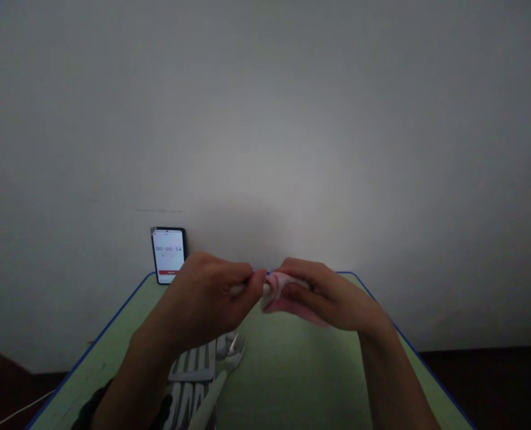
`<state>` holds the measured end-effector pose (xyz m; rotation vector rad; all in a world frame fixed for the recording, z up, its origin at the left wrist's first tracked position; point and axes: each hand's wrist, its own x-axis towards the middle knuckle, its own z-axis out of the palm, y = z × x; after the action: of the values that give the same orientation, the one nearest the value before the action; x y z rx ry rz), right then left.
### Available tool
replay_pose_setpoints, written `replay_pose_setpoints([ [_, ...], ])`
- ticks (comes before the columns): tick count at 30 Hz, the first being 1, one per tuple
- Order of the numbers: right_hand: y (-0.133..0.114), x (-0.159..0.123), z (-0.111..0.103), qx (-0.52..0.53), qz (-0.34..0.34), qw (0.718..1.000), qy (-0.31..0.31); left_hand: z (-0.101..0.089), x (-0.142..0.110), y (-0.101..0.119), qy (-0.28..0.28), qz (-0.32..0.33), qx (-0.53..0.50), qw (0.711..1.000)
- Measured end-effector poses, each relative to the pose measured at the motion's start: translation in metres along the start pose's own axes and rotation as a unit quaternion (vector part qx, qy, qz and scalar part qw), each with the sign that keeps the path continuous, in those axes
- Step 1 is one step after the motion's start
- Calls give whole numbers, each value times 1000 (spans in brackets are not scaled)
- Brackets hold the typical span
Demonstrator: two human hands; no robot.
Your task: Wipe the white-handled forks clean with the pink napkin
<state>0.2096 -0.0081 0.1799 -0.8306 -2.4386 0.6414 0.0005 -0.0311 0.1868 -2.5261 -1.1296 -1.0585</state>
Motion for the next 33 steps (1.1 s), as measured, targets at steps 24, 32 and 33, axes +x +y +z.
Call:
replay_pose_setpoints([
  [24,1,20,18,-281,-1,902,328,6,5,25,8,-82,-57,995],
  [32,-1,20,20,-209,21,927,312,-1,3,22,-16,-58,-73,996],
  [33,-2,20,20,-203,27,930,306,-1,3,22,-18,-55,-73,996],
])
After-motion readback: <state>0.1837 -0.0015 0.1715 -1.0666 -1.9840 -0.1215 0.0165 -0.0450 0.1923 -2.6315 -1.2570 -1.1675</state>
